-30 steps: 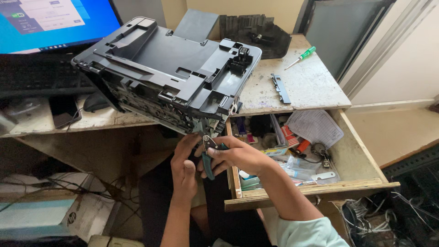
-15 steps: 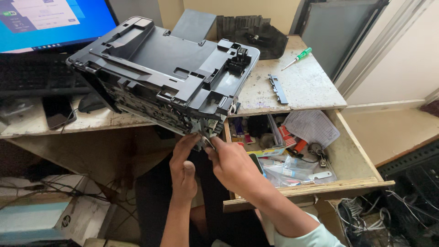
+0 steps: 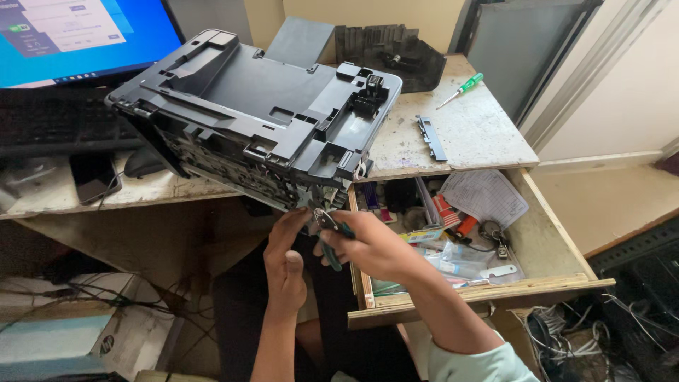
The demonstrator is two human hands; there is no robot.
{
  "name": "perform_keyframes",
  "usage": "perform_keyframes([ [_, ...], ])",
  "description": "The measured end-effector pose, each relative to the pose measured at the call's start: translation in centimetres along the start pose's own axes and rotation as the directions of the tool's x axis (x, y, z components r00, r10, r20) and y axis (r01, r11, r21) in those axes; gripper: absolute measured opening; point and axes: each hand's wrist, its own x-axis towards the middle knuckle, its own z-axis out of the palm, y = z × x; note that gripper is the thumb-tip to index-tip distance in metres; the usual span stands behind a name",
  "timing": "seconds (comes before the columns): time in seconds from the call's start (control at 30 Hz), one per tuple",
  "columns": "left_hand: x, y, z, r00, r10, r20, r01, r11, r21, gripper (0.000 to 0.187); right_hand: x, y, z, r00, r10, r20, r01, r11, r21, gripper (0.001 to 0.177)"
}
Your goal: The person works on the underside of a disassembled printer, repeatedly inserting and removing a small black plastic component. They use pliers to adjust a part and continue manipulating the component with both hands.
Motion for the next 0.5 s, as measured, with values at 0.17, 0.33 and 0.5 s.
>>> perform_keyframes([
  [0.17, 0.0, 0.1, -0.1, 1.0, 0.018, -0.012, -0.018, 0.999, 0.037, 0.087, 0.5, -0.3, -0.8, 0.997, 0.054, 0.05, -0.055, 0.998, 0.012, 0.026],
  [0.33, 0.2, 0.4, -0.2, 1.0, 0.014, -0.008, -0.014, 1.0, 0.009, 0.088, 0.2, -0.7, -0.2, 0.999, 0.038, -0.01, -0.039, 0.994, -0.101, 0.024],
  [0.5, 0.1, 0.6, 0.0, 1.0, 0.014, -0.015, -0.014, 1.0, 0.008, 0.089, -0.7, -0.3, 1.8, 0.936, -0.255, -0.241, 0.076, 0.818, -0.571, 0.017],
])
